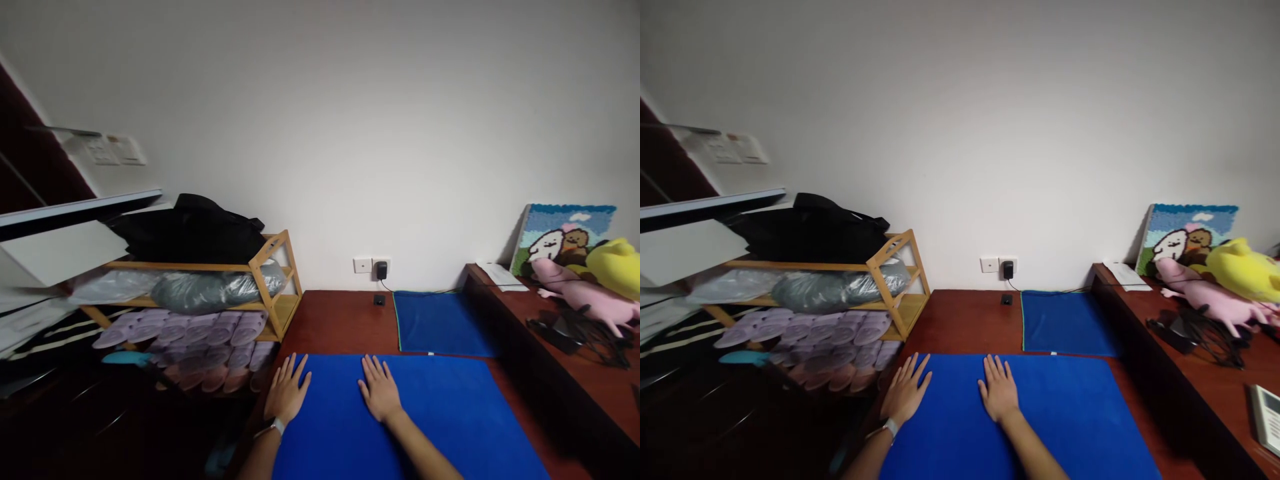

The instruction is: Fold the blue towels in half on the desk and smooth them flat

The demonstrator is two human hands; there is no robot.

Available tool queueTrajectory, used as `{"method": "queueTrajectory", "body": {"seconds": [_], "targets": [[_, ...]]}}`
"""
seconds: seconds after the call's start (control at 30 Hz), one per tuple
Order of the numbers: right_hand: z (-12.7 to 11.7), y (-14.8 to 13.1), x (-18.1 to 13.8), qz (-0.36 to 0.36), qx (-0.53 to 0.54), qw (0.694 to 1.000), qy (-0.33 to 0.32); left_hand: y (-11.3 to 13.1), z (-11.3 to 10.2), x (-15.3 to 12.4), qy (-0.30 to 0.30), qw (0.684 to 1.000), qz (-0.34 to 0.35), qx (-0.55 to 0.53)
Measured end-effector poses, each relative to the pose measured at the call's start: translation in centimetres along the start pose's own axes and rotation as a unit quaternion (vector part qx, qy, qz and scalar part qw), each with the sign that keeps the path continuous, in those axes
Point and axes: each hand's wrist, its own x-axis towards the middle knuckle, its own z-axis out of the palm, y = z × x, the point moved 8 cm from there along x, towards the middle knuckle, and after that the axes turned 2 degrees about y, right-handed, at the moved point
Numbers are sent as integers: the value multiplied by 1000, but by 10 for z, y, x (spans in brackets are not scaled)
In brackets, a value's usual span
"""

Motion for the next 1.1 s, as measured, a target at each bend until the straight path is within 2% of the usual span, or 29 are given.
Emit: {"method": "queueTrajectory", "body": {"seconds": [0.07,0.17,0.23,0.3,0.37,0.43,0.7,0.77,0.83,0.87,0.93,1.03,1.1], "targets": [[-12,50,-15,48,-18,999,13,-1,0,0,2,1000,-2,0],[-44,161,-58,144,-71,986,49,0,0,1,3,1000,-1,1],[-65,236,-92,221,-120,966,56,1,0,1,-3,1000,1,8],[-79,294,-119,282,-150,946,51,1,0,2,-9,1000,0,17],[-87,328,-133,304,-166,937,50,1,-1,3,-13,1000,-2,25],[-88,340,-135,302,-173,936,54,1,-1,4,-19,999,-6,33],[-91,337,-126,318,-174,931,47,4,-4,8,-40,997,-11,66],[-97,329,-126,317,-180,930,40,3,-7,7,-39,997,-4,67],[-100,308,-126,305,-186,933,51,-1,-15,-1,-19,998,0,62],[-98,290,-126,288,-183,938,63,-3,-20,-10,-3,998,-1,56],[-86,237,-125,222,-161,958,87,-9,-28,-37,24,999,0,37],[-47,130,-125,90,-87,989,77,-9,-35,-95,14,999,44,7],[-21,61,-125,32,-35,998,47,-5,-39,-132,-13,997,80,2]]}}
